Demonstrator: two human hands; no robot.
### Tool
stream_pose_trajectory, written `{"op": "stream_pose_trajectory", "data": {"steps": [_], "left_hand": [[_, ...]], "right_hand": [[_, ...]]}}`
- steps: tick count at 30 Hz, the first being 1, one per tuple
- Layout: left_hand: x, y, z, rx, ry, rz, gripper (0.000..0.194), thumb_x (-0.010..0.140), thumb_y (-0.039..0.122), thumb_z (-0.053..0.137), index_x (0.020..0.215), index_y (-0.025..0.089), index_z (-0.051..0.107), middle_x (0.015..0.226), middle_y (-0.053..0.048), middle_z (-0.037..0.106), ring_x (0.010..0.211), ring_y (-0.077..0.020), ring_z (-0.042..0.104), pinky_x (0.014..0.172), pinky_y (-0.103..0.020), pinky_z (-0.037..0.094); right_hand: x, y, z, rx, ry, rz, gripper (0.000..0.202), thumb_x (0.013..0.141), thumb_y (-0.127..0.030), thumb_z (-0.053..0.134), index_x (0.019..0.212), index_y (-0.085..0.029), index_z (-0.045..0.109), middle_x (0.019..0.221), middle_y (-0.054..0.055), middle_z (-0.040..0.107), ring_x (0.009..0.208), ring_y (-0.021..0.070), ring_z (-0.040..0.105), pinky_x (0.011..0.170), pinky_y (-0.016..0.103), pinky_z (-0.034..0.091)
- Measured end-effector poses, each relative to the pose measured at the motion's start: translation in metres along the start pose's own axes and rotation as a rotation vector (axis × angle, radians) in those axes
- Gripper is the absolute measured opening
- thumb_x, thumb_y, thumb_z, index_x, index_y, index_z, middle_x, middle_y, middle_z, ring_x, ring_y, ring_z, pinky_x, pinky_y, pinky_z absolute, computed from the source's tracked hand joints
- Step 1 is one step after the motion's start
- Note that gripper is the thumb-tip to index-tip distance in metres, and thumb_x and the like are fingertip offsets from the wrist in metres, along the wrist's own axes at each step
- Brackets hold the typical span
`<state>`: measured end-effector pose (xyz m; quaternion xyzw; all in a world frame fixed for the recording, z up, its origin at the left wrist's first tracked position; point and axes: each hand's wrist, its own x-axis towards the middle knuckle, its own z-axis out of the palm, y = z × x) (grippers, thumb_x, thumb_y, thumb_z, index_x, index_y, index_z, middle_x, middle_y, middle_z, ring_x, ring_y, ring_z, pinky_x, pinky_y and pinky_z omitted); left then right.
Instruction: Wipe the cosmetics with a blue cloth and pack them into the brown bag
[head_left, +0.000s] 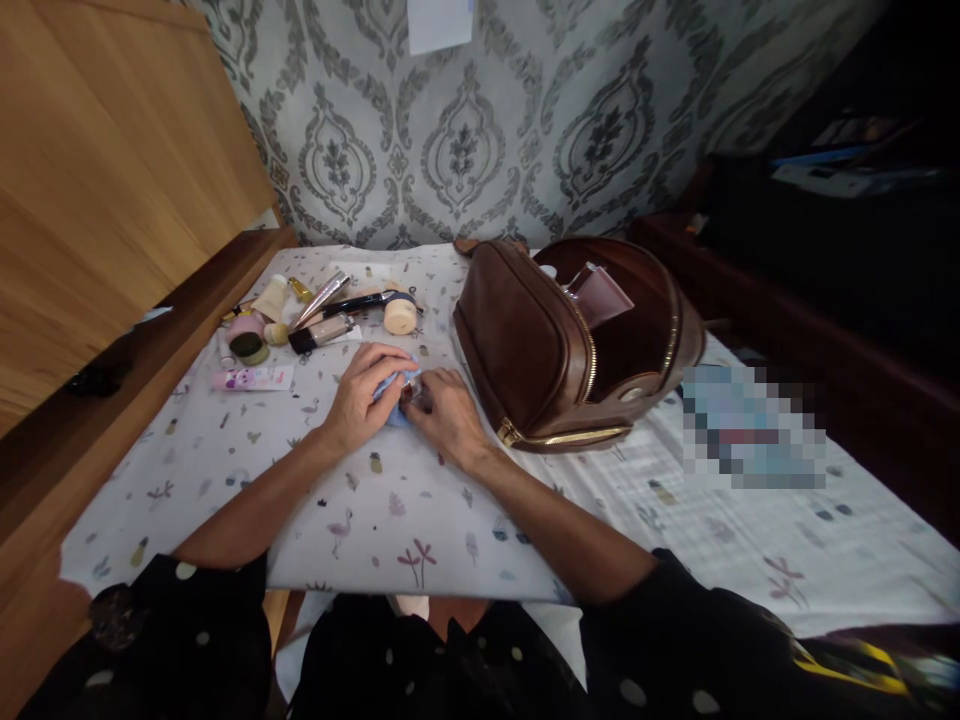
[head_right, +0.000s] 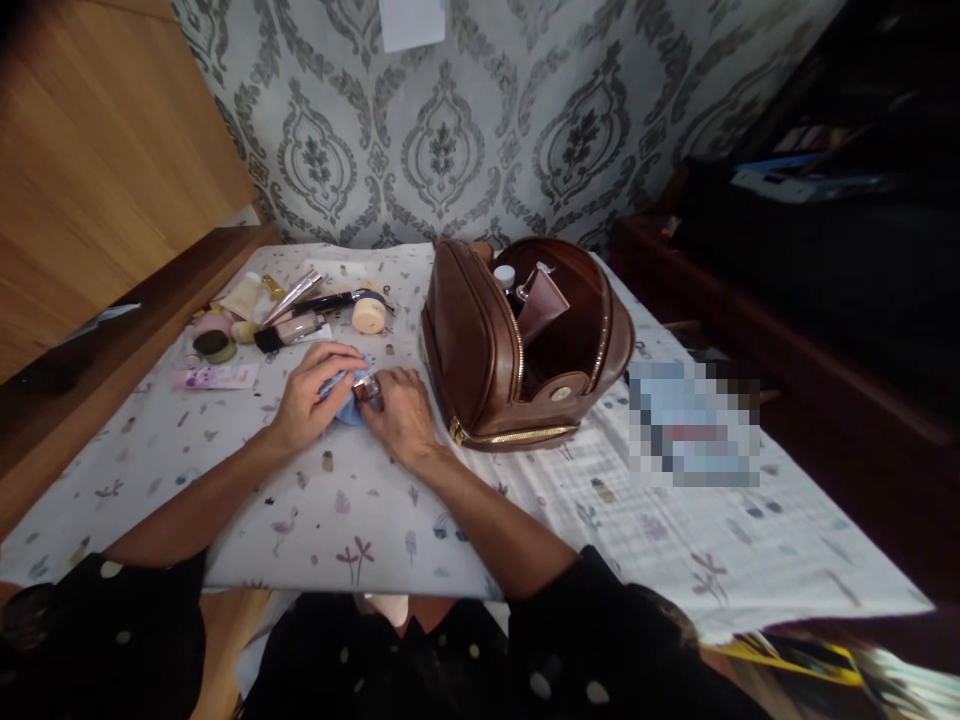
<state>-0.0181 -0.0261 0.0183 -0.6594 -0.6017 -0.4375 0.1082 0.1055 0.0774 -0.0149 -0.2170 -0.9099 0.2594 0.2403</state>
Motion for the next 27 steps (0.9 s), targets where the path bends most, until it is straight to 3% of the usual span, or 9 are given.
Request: {"op": "stream_pose_trajectory", "data": {"steps": [9,13,18,23,27], "left_hand": [[0.0,-0.009,-0.005,-0.01,0.045,-0.113,0.022,0.099,0.023,0.047,0.108,0.021,0.067,0.108,-0.007,0.066,0.108,-0.021,0.062,0.098,-0.04,0.051],[-0.002,-0.004,-0.001,0.07,0.023,0.029,0.022,0.098,0.02,0.047,0.11,0.02,0.066,0.11,-0.009,0.066,0.107,-0.0224,0.061,0.097,-0.042,0.051],[-0.004,0.004,0.005,0.104,-0.056,0.229,0.023,0.095,0.015,0.05,0.11,0.02,0.066,0.107,-0.009,0.068,0.107,-0.024,0.059,0.096,-0.044,0.051],[-0.002,-0.001,0.001,0.085,-0.015,0.111,0.022,0.097,0.018,0.048,0.108,0.021,0.067,0.107,-0.008,0.068,0.104,-0.0225,0.06,0.095,-0.044,0.051],[0.0,-0.005,-0.002,0.047,0.031,0.025,0.02,0.099,0.02,0.049,0.107,0.02,0.067,0.107,-0.007,0.067,0.106,-0.0213,0.061,0.096,-0.042,0.051]], "right_hand": [[-0.002,-0.002,-0.002,0.06,0.196,-0.043,0.015,0.083,-0.032,0.065,0.088,-0.018,0.063,0.09,0.01,0.065,0.093,0.0272,0.056,0.086,0.039,0.045],[-0.003,0.001,-0.001,0.061,0.243,-0.089,0.014,0.086,-0.032,0.061,0.087,-0.019,0.06,0.09,0.01,0.065,0.091,0.0266,0.056,0.085,0.039,0.045],[-0.002,0.002,0.0,0.022,0.155,-0.079,0.009,0.086,-0.027,0.058,0.09,-0.019,0.058,0.093,0.01,0.064,0.093,0.0273,0.055,0.085,0.039,0.045],[0.0,0.003,0.001,-0.016,0.023,0.002,0.016,0.087,-0.028,0.063,0.098,-0.017,0.063,0.1,0.012,0.065,0.099,0.0289,0.054,0.089,0.041,0.045],[0.001,0.004,0.001,0.022,0.02,0.012,0.017,0.087,-0.028,0.066,0.1,-0.016,0.066,0.103,0.012,0.066,0.103,0.0289,0.056,0.092,0.041,0.045]]}}
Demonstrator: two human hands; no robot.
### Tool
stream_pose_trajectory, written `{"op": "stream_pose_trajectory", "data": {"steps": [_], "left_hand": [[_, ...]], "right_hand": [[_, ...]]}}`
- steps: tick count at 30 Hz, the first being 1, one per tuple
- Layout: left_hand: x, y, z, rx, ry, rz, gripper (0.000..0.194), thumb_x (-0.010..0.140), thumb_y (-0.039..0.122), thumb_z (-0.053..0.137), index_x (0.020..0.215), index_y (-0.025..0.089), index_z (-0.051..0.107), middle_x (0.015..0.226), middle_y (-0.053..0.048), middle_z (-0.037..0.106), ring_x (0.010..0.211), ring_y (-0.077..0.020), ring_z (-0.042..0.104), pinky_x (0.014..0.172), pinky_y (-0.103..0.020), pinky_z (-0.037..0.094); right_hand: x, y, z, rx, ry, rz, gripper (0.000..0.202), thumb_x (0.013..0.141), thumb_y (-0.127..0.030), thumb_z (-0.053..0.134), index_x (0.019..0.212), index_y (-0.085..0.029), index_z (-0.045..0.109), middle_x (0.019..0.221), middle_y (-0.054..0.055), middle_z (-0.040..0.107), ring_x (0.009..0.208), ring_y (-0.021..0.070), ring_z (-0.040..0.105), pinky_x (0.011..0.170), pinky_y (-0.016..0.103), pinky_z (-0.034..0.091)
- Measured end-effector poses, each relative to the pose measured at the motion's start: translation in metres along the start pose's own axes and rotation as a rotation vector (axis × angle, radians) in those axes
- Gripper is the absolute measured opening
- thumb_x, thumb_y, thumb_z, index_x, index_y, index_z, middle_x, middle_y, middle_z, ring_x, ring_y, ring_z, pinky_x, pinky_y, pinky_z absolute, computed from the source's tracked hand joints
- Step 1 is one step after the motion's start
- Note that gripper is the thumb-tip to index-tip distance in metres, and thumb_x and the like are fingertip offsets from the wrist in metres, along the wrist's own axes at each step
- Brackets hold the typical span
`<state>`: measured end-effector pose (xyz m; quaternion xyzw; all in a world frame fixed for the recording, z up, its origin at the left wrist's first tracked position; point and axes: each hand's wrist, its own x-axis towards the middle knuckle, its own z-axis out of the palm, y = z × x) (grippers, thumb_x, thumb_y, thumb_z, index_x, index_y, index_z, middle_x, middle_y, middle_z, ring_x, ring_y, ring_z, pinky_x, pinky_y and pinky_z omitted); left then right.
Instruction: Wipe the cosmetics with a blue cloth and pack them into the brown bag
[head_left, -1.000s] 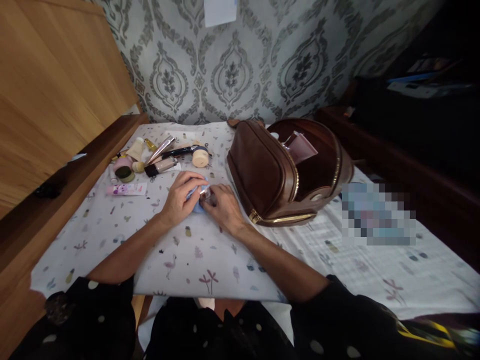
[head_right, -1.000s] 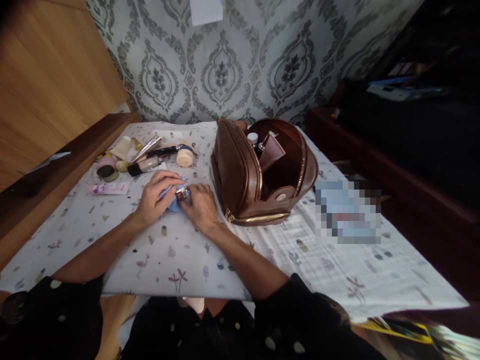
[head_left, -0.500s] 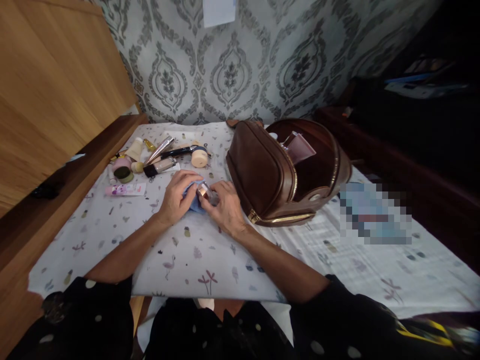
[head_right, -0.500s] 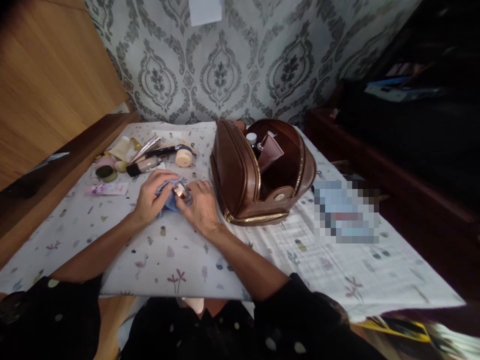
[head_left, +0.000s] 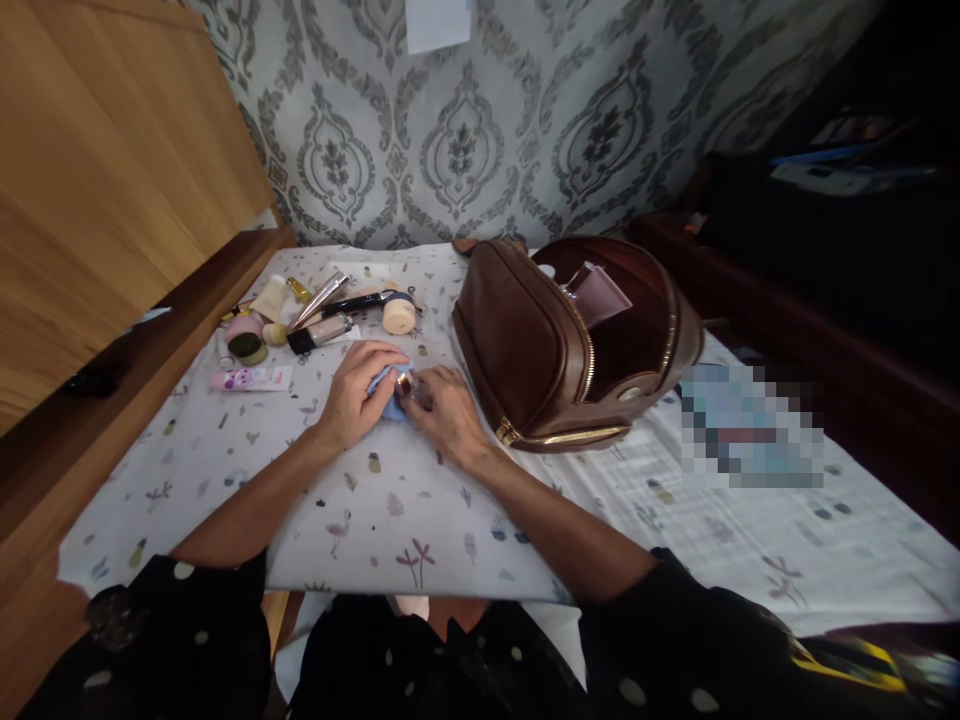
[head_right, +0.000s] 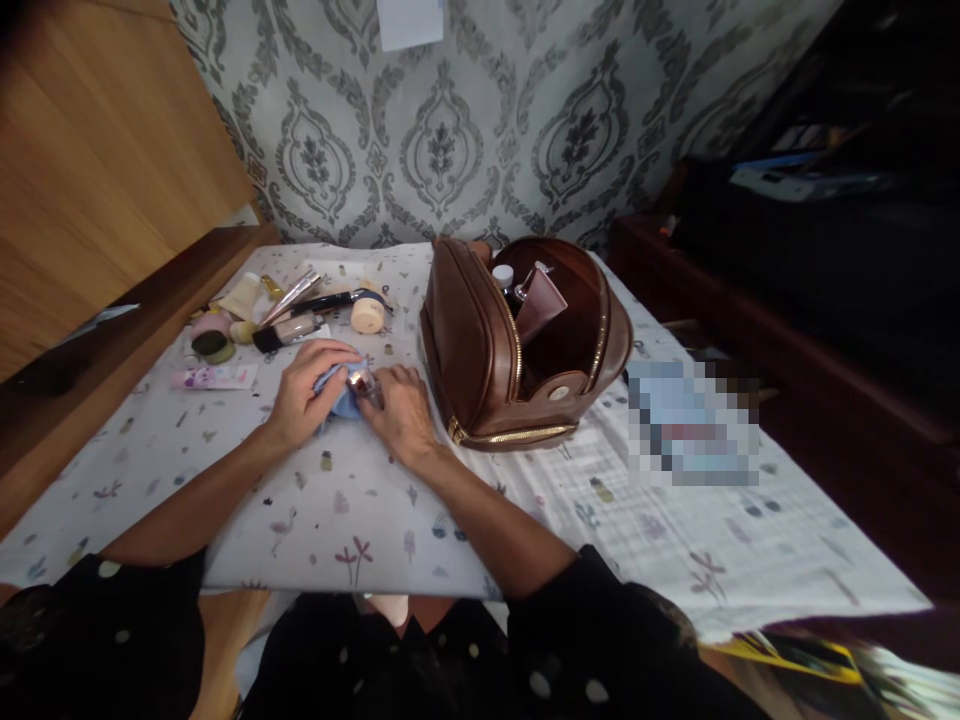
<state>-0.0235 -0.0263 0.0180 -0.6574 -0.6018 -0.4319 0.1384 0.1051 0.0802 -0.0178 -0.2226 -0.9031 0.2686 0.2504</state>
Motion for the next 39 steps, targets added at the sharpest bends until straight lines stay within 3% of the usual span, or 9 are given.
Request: {"op": "stream_pose_trajectory", "data": {"steps": [9,15,19,24,30,35,39], "left_hand": [[0.001,-0.004,-0.001,-0.116,-0.018,-0.181,0.024,0.101,0.028,0.047,0.112,0.021,0.067,0.112,-0.008,0.067,0.11,-0.0209,0.063,0.1,-0.04,0.05],[0.0,-0.01,0.001,-0.091,0.008,-0.207,0.024,0.101,0.029,0.047,0.111,0.021,0.067,0.109,-0.007,0.067,0.107,-0.0204,0.063,0.097,-0.039,0.051],[-0.001,-0.01,0.002,-0.051,0.014,-0.173,0.024,0.1,0.027,0.047,0.113,0.021,0.067,0.111,-0.008,0.066,0.107,-0.0209,0.063,0.097,-0.04,0.051],[-0.001,-0.002,0.001,0.019,0.01,-0.054,0.026,0.1,0.023,0.047,0.119,0.022,0.065,0.118,-0.009,0.064,0.113,-0.0221,0.06,0.101,-0.044,0.05],[-0.003,0.005,0.004,0.01,-0.058,0.143,0.022,0.096,0.017,0.05,0.109,0.021,0.068,0.113,-0.009,0.067,0.114,-0.0237,0.058,0.102,-0.046,0.049],[0.0,0.004,0.001,-0.055,-0.082,0.016,0.024,0.098,0.022,0.048,0.115,0.022,0.065,0.114,-0.009,0.067,0.114,-0.0239,0.059,0.102,-0.046,0.049],[0.001,-0.005,-0.004,-0.063,-0.145,-0.097,0.034,0.095,0.026,0.054,0.129,0.023,0.056,0.129,-0.011,0.061,0.124,-0.0262,0.055,0.109,-0.049,0.044]], "right_hand": [[-0.003,-0.001,-0.002,0.085,0.223,-0.111,0.016,0.086,-0.033,0.067,0.09,-0.018,0.064,0.094,0.01,0.067,0.095,0.0273,0.058,0.088,0.04,0.046],[-0.003,-0.004,-0.002,0.051,0.068,-0.051,0.029,0.082,-0.031,0.074,0.105,-0.018,0.062,0.108,0.012,0.067,0.106,0.0293,0.056,0.093,0.042,0.046],[-0.003,-0.007,-0.004,0.018,-0.045,0.03,0.019,0.084,-0.025,0.071,0.1,-0.018,0.062,0.098,0.01,0.067,0.098,0.027,0.058,0.088,0.04,0.045],[-0.004,-0.008,-0.006,0.056,0.037,-0.002,0.013,0.086,-0.025,0.068,0.096,-0.019,0.062,0.094,0.008,0.066,0.093,0.0255,0.057,0.085,0.038,0.045],[-0.005,-0.005,-0.006,0.066,0.127,-0.047,0.018,0.088,-0.024,0.059,0.103,-0.016,0.065,0.094,0.01,0.068,0.093,0.0261,0.059,0.086,0.038,0.046],[-0.003,-0.003,-0.004,0.141,0.098,-0.05,0.028,0.087,-0.033,0.065,0.109,-0.016,0.064,0.099,0.011,0.069,0.094,0.0266,0.061,0.087,0.04,0.048],[-0.002,-0.001,-0.001,0.197,0.072,-0.058,0.041,0.082,-0.032,0.07,0.119,-0.017,0.062,0.107,0.012,0.068,0.1,0.0272,0.062,0.092,0.043,0.049]]}}
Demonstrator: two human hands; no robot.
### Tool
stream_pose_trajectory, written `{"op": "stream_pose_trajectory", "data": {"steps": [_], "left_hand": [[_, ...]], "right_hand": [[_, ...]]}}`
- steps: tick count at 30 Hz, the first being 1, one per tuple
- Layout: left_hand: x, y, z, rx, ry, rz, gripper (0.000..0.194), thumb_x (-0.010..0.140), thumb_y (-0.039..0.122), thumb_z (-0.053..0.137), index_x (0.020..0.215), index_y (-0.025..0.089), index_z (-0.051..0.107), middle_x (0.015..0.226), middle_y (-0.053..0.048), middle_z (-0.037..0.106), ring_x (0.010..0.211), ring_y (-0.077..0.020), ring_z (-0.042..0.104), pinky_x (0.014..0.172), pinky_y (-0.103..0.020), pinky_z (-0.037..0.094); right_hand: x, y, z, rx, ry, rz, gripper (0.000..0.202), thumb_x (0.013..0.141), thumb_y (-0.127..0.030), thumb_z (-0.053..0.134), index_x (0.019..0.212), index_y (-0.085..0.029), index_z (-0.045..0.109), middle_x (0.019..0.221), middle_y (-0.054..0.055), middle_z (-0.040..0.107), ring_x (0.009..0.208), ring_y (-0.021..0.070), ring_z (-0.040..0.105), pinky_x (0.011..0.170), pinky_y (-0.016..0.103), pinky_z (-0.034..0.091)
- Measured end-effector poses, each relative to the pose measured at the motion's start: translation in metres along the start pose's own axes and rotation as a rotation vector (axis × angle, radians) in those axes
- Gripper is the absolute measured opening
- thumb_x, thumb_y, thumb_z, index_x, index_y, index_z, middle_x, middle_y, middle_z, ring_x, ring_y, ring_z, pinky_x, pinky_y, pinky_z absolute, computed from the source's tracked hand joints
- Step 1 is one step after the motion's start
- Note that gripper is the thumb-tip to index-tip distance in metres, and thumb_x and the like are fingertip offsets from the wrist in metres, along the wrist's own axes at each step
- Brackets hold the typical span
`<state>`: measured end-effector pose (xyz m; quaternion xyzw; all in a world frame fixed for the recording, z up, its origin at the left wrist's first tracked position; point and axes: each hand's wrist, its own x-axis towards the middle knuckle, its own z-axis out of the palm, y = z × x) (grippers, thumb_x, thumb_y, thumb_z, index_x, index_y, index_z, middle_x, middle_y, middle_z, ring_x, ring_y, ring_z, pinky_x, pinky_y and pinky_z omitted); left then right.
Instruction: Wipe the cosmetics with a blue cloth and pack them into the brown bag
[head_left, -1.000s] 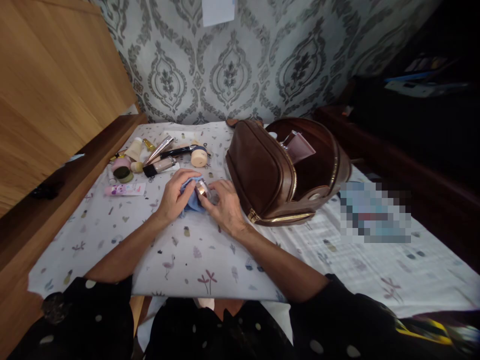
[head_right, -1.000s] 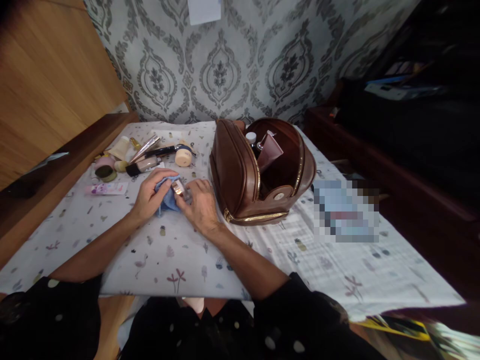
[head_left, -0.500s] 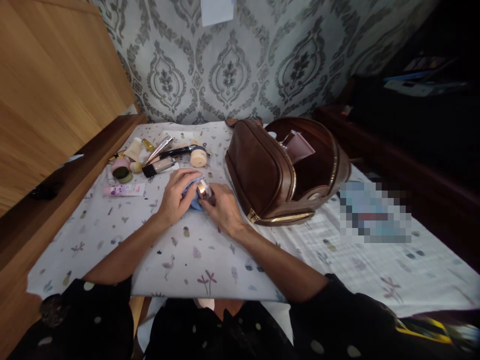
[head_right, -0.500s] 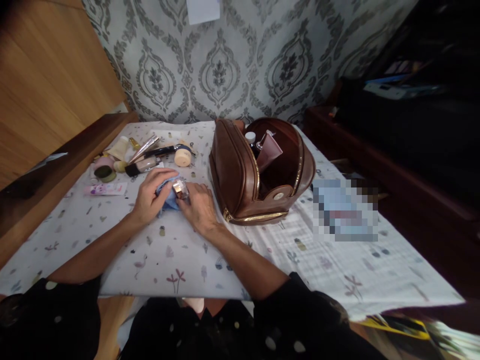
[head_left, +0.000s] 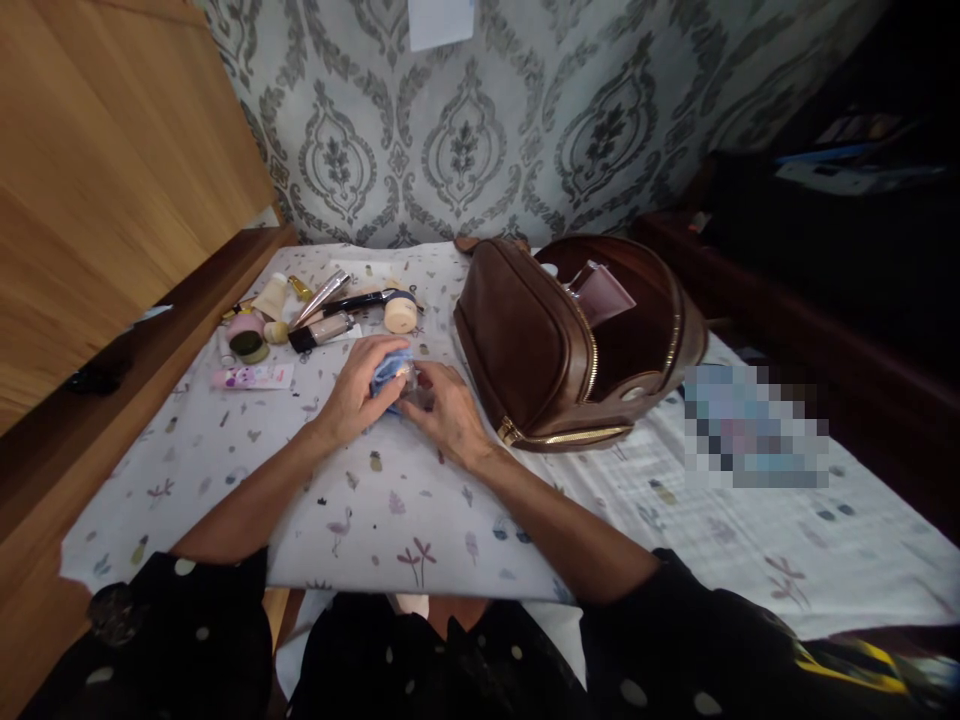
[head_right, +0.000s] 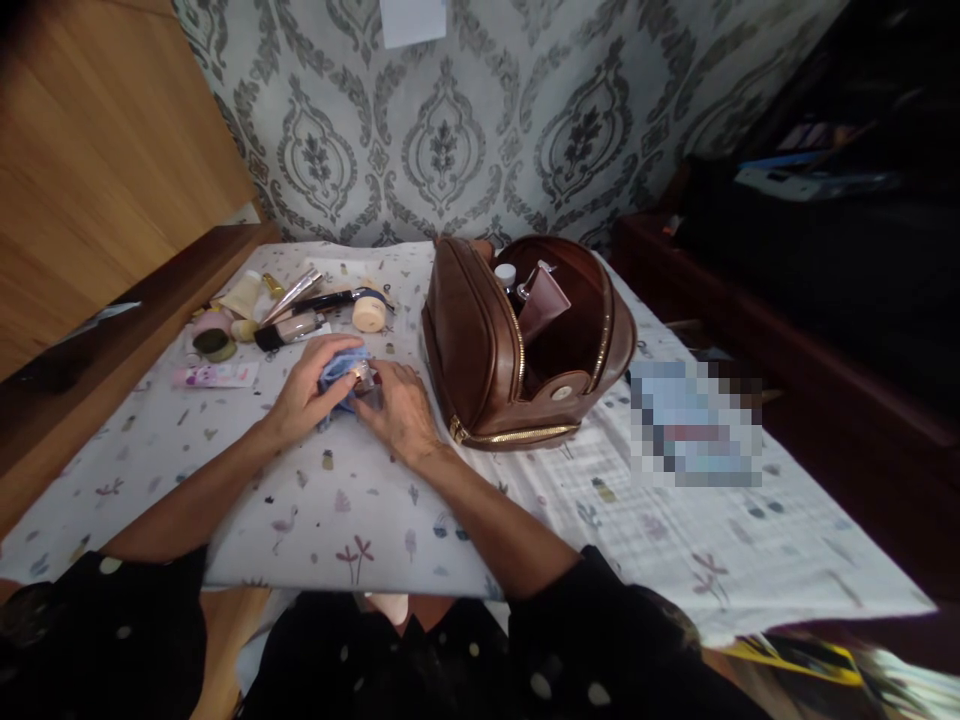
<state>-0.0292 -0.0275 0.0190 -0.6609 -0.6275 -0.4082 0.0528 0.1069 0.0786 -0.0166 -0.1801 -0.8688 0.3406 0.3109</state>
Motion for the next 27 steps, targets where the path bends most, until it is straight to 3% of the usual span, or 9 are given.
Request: {"op": "stream_pose_trajectory", "data": {"steps": [7,11,16,21,27], "left_hand": [[-0.004,-0.021,0.007,0.116,-0.073,-0.048,0.072,0.081,0.025,0.073,0.144,0.026,0.038,0.145,-0.014,0.045,0.139,-0.032,0.042,0.117,-0.054,0.036],[-0.005,-0.027,0.008,0.121,-0.051,-0.076,0.073,0.081,0.022,0.074,0.144,0.024,0.037,0.144,-0.015,0.045,0.139,-0.0312,0.043,0.117,-0.053,0.036],[-0.004,-0.03,0.005,0.029,-0.008,-0.111,0.067,0.08,0.026,0.074,0.14,0.024,0.044,0.139,-0.013,0.051,0.134,-0.031,0.049,0.115,-0.052,0.039],[-0.003,-0.034,-0.001,-0.33,-0.106,-0.278,0.074,0.077,0.039,0.079,0.141,0.022,0.045,0.135,-0.012,0.058,0.124,-0.0294,0.059,0.105,-0.044,0.049],[-0.001,-0.037,-0.007,-0.54,-0.152,-0.365,0.079,0.069,0.042,0.085,0.137,0.023,0.051,0.131,-0.011,0.063,0.116,-0.0286,0.064,0.097,-0.04,0.054]], "right_hand": [[-0.001,0.003,0.001,0.056,-0.038,0.046,0.051,0.079,-0.012,0.058,0.129,-0.018,0.058,0.111,0.01,0.068,0.106,0.025,0.061,0.095,0.042,0.05],[-0.001,0.005,0.001,0.084,-0.055,0.065,0.053,0.08,-0.011,0.053,0.133,-0.013,0.056,0.115,0.013,0.066,0.111,0.0258,0.06,0.096,0.043,0.05],[0.0,0.005,0.001,0.175,-0.036,0.05,0.058,0.081,-0.021,0.059,0.138,-0.016,0.05,0.131,0.016,0.059,0.123,0.0284,0.056,0.099,0.047,0.05],[0.001,0.002,-0.004,0.385,-0.107,0.071,0.067,0.081,-0.032,0.067,0.143,-0.018,0.045,0.139,0.016,0.055,0.129,0.0303,0.055,0.101,0.049,0.051],[0.005,0.004,-0.003,0.699,-0.093,0.267,0.067,0.079,-0.044,0.075,0.138,-0.024,0.049,0.134,0.014,0.06,0.125,0.028,0.059,0.105,0.051,0.05]]}}
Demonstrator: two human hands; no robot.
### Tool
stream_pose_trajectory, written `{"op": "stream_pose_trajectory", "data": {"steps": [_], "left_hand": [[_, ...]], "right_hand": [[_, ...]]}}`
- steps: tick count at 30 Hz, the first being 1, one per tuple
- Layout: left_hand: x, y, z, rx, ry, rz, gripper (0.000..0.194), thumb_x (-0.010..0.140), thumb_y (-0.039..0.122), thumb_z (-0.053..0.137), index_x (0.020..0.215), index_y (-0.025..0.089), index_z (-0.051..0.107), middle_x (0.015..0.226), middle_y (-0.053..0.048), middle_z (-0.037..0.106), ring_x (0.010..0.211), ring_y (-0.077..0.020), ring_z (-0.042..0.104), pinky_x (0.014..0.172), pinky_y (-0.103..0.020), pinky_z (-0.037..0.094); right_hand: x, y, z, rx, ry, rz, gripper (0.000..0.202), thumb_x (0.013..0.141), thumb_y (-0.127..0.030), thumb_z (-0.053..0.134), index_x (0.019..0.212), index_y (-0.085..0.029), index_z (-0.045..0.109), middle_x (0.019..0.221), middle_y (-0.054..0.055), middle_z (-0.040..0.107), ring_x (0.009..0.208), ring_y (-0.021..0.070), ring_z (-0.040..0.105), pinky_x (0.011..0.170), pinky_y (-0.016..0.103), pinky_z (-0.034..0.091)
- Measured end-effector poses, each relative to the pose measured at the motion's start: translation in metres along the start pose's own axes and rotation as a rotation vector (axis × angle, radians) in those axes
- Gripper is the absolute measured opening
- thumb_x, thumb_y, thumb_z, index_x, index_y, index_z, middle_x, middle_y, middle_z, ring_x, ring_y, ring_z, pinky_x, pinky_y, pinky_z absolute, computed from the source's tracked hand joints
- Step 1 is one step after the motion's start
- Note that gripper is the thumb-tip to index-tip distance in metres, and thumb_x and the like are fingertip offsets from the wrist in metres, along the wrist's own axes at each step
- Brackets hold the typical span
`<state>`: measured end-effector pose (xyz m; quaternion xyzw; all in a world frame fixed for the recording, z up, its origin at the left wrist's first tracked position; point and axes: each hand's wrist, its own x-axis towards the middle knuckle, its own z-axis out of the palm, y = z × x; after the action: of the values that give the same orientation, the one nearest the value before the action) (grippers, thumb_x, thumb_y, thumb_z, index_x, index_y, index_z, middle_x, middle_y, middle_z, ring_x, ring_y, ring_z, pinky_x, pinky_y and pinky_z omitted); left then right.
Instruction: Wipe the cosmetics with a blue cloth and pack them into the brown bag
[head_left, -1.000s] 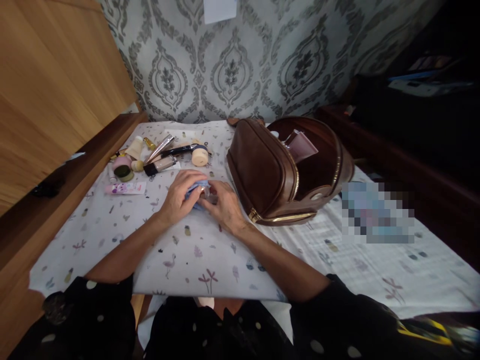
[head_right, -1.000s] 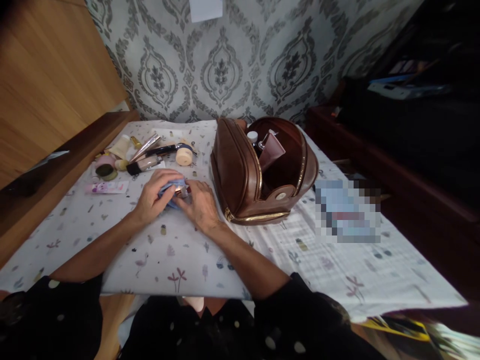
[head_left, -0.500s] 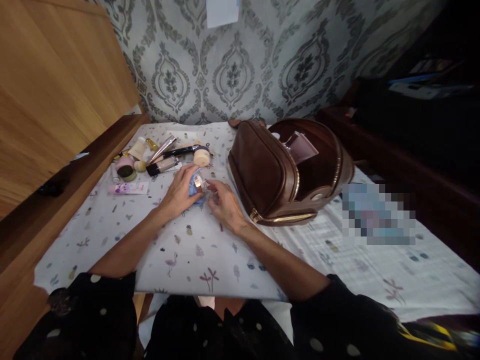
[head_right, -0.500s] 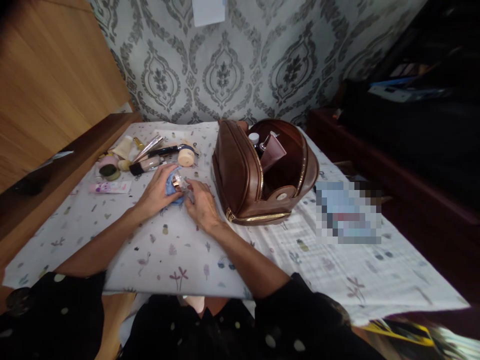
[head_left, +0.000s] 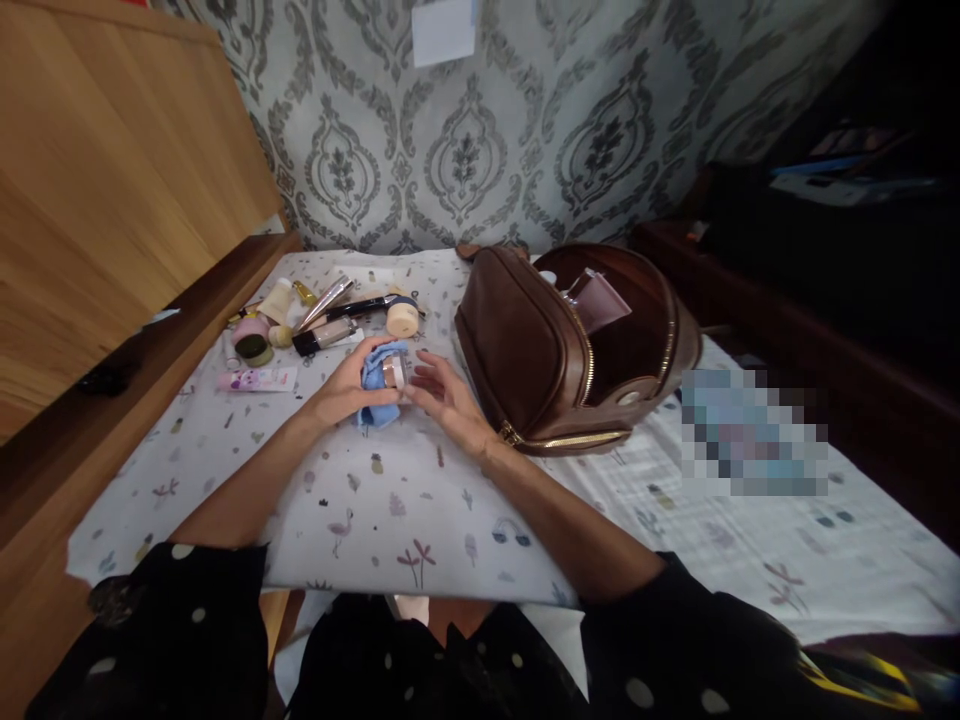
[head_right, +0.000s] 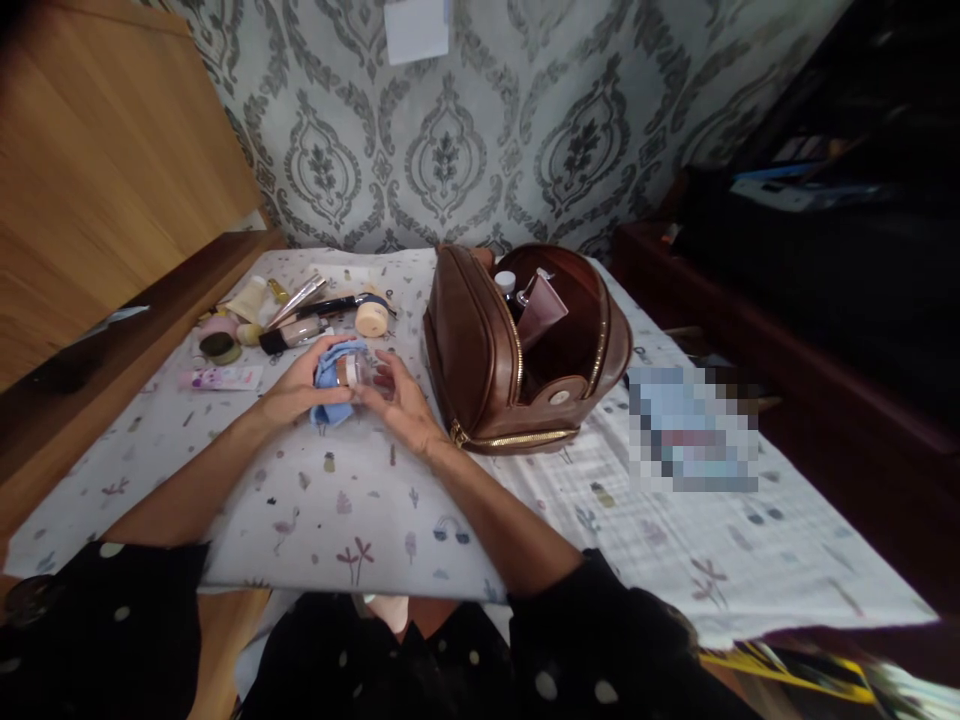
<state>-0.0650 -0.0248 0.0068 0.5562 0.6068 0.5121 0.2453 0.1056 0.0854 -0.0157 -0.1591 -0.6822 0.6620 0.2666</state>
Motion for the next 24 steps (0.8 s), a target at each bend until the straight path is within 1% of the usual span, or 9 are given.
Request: {"op": "stream_pose_trajectory", "data": {"steps": [3,6,8,10,13,15,18,21,24], "left_hand": [[-0.001,0.003,0.003,-0.051,-0.03,0.03,0.076,0.068,0.043,0.086,0.134,0.023,0.053,0.128,-0.011,0.065,0.115,-0.0287,0.065,0.096,-0.039,0.055],[-0.002,0.008,0.006,-0.082,-0.068,0.005,0.07,0.07,0.042,0.085,0.131,0.023,0.055,0.121,-0.009,0.068,0.109,-0.0273,0.067,0.092,-0.038,0.056],[-0.003,0.01,0.006,-0.094,-0.091,-0.024,0.069,0.071,0.041,0.083,0.132,0.024,0.055,0.12,-0.008,0.069,0.107,-0.0269,0.068,0.09,-0.037,0.057],[-0.004,0.01,0.003,-0.09,-0.126,-0.031,0.068,0.074,0.038,0.08,0.135,0.024,0.054,0.123,-0.009,0.069,0.108,-0.028,0.068,0.088,-0.038,0.058],[-0.003,0.007,-0.001,-0.108,-0.164,-0.009,0.063,0.077,0.031,0.069,0.139,0.024,0.055,0.128,-0.009,0.068,0.113,-0.03,0.067,0.092,-0.042,0.057],[-0.002,0.005,-0.002,-0.12,-0.128,0.008,0.061,0.076,0.025,0.062,0.137,0.024,0.059,0.131,-0.008,0.068,0.117,-0.0304,0.065,0.1,-0.045,0.054],[-0.001,0.006,0.0,-0.061,-0.032,0.048,0.056,0.074,0.019,0.057,0.129,0.024,0.067,0.135,-0.007,0.067,0.124,-0.0301,0.062,0.111,-0.049,0.046],[-0.002,0.014,0.006,0.039,0.016,0.14,0.05,0.076,0.016,0.055,0.123,0.025,0.07,0.138,-0.006,0.065,0.133,-0.0293,0.056,0.118,-0.049,0.039],[-0.004,0.024,0.013,0.126,0.042,0.234,0.045,0.081,0.015,0.054,0.122,0.025,0.071,0.14,-0.007,0.064,0.136,-0.0283,0.053,0.12,-0.05,0.038]], "right_hand": [[0.002,0.0,0.001,0.102,-0.027,0.029,0.075,0.073,-0.046,0.08,0.138,-0.023,0.049,0.131,0.013,0.063,0.121,0.0274,0.062,0.105,0.05,0.05],[0.002,-0.002,0.0,0.156,-0.057,0.055,0.082,0.069,-0.047,0.083,0.139,-0.022,0.048,0.122,0.011,0.067,0.112,0.0258,0.067,0.102,0.048,0.052],[0.003,-0.002,-0.001,0.145,-0.016,0.07,0.082,0.067,-0.047,0.084,0.137,-0.021,0.05,0.115,0.009,0.069,0.106,0.0251,0.068,0.098,0.047,0.054],[0.004,-0.001,-0.003,0.111,0.023,0.073,0.08,0.066,-0.047,0.085,0.134,-0.021,0.053,0.108,0.007,0.071,0.101,0.0244,0.069,0.095,0.045,0.055],[0.006,0.002,-0.004,0.04,0.061,0.076,0.074,0.064,-0.049,0.085,0.126,-0.019,0.059,0.101,0.006,0.072,0.095,0.0231,0.069,0.091,0.043,0.055],[0.007,0.005,-0.003,0.002,0.081,0.066,0.069,0.064,-0.051,0.085,0.121,-0.018,0.062,0.1,0.006,0.072,0.094,0.0226,0.068,0.089,0.042,0.055],[0.007,0.008,-0.001,-0.026,0.105,0.053,0.068,0.064,-0.055,0.084,0.117,-0.019,0.062,0.099,0.007,0.072,0.092,0.022,0.067,0.084,0.039,0.054],[0.008,0.011,0.0,-0.052,0.153,0.06,0.072,0.06,-0.06,0.084,0.114,-0.019,0.06,0.096,0.006,0.071,0.089,0.0213,0.066,0.081,0.038,0.054],[0.008,0.01,0.0,-0.057,0.219,0.066,0.075,0.055,-0.061,0.086,0.11,-0.018,0.058,0.096,0.007,0.069,0.09,0.0222,0.065,0.081,0.039,0.054]]}}
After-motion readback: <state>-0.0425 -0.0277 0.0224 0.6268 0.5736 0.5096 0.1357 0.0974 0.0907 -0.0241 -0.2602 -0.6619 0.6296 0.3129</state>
